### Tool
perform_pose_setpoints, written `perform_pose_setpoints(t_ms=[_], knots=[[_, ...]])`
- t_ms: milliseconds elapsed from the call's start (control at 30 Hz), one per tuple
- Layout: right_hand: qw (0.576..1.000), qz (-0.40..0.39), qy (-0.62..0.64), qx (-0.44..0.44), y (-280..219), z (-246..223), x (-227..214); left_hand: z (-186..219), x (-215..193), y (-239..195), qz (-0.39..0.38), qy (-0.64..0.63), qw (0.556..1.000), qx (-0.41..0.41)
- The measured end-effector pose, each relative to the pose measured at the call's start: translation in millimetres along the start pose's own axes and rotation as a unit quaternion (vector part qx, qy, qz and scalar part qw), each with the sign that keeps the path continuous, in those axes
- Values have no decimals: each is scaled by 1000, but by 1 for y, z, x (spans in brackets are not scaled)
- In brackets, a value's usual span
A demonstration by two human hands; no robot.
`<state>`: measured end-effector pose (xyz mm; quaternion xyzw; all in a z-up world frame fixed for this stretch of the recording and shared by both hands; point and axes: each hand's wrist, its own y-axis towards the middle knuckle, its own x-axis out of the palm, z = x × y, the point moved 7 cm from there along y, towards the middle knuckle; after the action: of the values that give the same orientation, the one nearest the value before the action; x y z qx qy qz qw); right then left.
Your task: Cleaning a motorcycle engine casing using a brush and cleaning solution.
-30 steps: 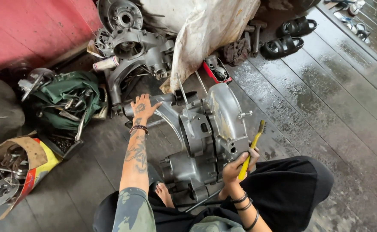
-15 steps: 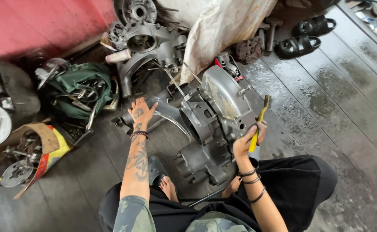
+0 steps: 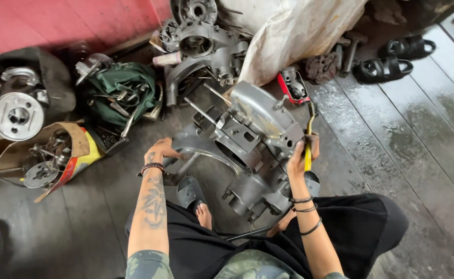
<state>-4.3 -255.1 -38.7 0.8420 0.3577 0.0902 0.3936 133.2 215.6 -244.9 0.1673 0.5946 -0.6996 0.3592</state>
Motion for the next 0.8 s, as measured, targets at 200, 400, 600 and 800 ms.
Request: perform_pose_setpoints(t_ms=[200, 400, 600, 800], knots=[[999, -19, 36, -12, 14, -14, 0, -25, 18, 6, -20, 12, 999, -37], [999, 0, -2, 52, 0, -2, -2, -31, 9, 18, -76, 67, 995, -2], [985, 17, -71, 156, -33, -41, -46, 9, -12, -24, -18, 32, 998, 44], [971, -40, -57, 228, -120, -32, -66, 7, -18, -29, 122, 36, 990, 64]])
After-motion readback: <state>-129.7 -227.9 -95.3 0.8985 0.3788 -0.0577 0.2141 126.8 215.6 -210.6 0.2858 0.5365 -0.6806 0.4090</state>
